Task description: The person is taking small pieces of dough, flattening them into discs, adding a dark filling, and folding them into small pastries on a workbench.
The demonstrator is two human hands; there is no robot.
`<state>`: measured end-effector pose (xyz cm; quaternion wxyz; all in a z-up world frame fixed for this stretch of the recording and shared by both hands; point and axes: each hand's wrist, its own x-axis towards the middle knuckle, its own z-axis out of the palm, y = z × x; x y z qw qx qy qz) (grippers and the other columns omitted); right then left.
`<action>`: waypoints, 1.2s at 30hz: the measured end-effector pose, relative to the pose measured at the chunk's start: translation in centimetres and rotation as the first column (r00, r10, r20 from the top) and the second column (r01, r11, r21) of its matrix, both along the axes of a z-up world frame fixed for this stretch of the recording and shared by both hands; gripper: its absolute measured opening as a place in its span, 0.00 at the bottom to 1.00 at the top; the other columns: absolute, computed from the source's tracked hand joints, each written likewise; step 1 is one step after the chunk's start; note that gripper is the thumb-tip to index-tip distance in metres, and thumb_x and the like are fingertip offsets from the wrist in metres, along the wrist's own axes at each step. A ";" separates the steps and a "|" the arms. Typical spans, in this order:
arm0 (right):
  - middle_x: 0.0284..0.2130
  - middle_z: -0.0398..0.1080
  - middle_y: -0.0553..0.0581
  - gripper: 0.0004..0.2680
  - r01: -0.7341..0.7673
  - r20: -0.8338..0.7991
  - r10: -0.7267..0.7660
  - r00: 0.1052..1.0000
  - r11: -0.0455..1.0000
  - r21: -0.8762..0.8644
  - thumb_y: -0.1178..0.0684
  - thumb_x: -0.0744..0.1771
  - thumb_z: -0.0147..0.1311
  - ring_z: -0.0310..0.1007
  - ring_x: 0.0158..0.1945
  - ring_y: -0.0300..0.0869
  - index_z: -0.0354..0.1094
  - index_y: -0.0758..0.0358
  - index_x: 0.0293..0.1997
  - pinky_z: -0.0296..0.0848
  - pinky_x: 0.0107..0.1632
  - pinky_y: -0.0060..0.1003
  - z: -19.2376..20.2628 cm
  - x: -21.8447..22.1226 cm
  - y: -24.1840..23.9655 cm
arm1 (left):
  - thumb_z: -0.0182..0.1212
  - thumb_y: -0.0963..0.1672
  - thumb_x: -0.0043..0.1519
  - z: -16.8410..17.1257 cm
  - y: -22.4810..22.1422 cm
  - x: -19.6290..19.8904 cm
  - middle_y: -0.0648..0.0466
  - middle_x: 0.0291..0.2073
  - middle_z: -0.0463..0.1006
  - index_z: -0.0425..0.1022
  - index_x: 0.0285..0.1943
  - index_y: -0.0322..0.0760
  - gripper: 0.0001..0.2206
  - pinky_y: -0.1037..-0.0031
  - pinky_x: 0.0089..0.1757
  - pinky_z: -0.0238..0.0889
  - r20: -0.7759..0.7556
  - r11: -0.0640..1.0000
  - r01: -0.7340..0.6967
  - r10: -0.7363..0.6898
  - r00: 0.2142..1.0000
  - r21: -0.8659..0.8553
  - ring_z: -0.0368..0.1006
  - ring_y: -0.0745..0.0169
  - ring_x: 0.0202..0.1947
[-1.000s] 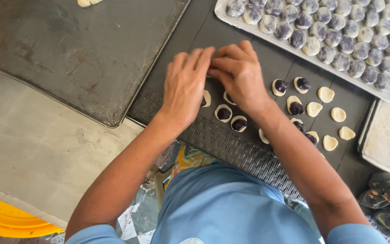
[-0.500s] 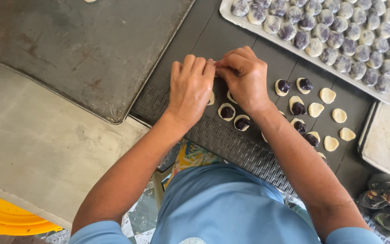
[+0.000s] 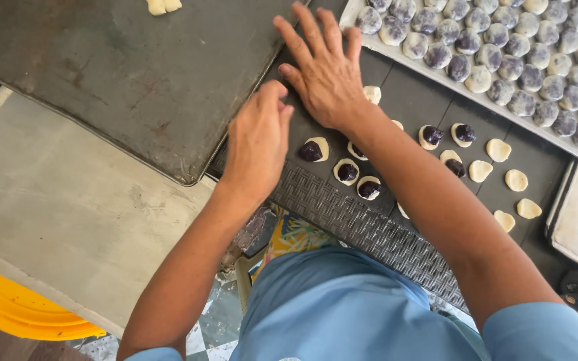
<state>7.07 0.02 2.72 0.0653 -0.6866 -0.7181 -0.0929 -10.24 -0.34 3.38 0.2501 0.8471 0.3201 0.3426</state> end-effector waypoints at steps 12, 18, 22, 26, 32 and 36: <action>0.55 0.61 0.57 0.18 0.062 -0.464 -0.007 0.886 0.993 0.104 0.40 0.73 0.25 0.52 0.53 0.51 0.48 0.59 0.65 0.49 0.46 0.48 3.6 3.7 -4.3 | 0.52 0.33 0.53 -1.5 0.2 4.2 0.48 0.30 0.66 0.68 0.34 0.34 0.07 0.61 0.32 0.57 -0.008 0.974 0.222 -0.221 0.975 0.051 0.63 0.47 0.32; 0.52 0.65 0.54 0.14 0.076 -0.439 0.011 0.899 0.981 0.180 0.60 0.69 0.40 0.53 0.51 0.51 0.53 0.59 0.62 0.51 0.45 0.47 1.9 3.8 -3.9 | 0.66 0.34 0.52 -1.5 1.8 2.3 0.53 0.39 0.71 0.74 0.46 0.39 0.15 0.65 0.37 0.62 -0.018 0.979 0.190 -0.189 0.982 0.080 0.66 0.51 0.38; 0.50 0.66 0.53 0.16 0.045 -0.404 0.041 0.914 0.979 0.200 0.63 0.68 0.40 0.54 0.50 0.50 0.52 0.57 0.65 0.49 0.44 0.45 1.6 3.3 -3.5 | 0.68 0.41 0.56 -2.6 1.7 2.6 0.61 0.34 0.74 0.75 0.37 0.44 0.06 0.67 0.37 0.51 0.021 0.972 0.145 -0.151 0.988 0.183 0.65 0.59 0.36; 0.47 0.68 0.55 0.15 0.035 -0.307 0.041 0.951 0.971 0.237 0.62 0.67 0.43 0.54 0.48 0.52 0.55 0.59 0.62 0.50 0.42 0.47 1.3 2.7 -2.3 | 0.64 0.40 0.60 -2.1 1.2 2.9 0.62 0.32 0.72 0.73 0.34 0.44 0.04 0.69 0.36 0.49 0.074 0.959 0.107 -0.131 0.989 0.261 0.62 0.61 0.34; 0.62 0.57 0.62 0.28 0.016 0.041 -0.021 0.999 0.992 0.128 0.54 0.62 0.57 0.50 0.61 0.57 0.49 0.57 0.70 0.53 0.55 0.55 -0.2 0.4 -0.2 | 0.56 0.39 0.62 0.0 -0.3 -0.2 0.50 0.47 0.77 0.63 0.58 0.39 0.15 0.58 0.40 0.57 -0.062 0.998 0.059 -0.059 0.996 -0.013 0.72 0.45 0.45; 0.54 0.61 0.58 0.12 -0.072 0.104 0.043 0.994 0.954 0.291 0.57 0.69 0.44 0.57 0.50 0.53 0.57 0.58 0.60 0.55 0.46 0.49 0.9 0.0 -1.7 | 0.54 0.47 0.64 -0.2 -3.3 -2.6 0.54 0.40 0.76 0.70 0.50 0.43 0.09 0.61 0.39 0.55 -0.078 0.992 0.076 -0.085 0.993 -0.103 0.69 0.51 0.40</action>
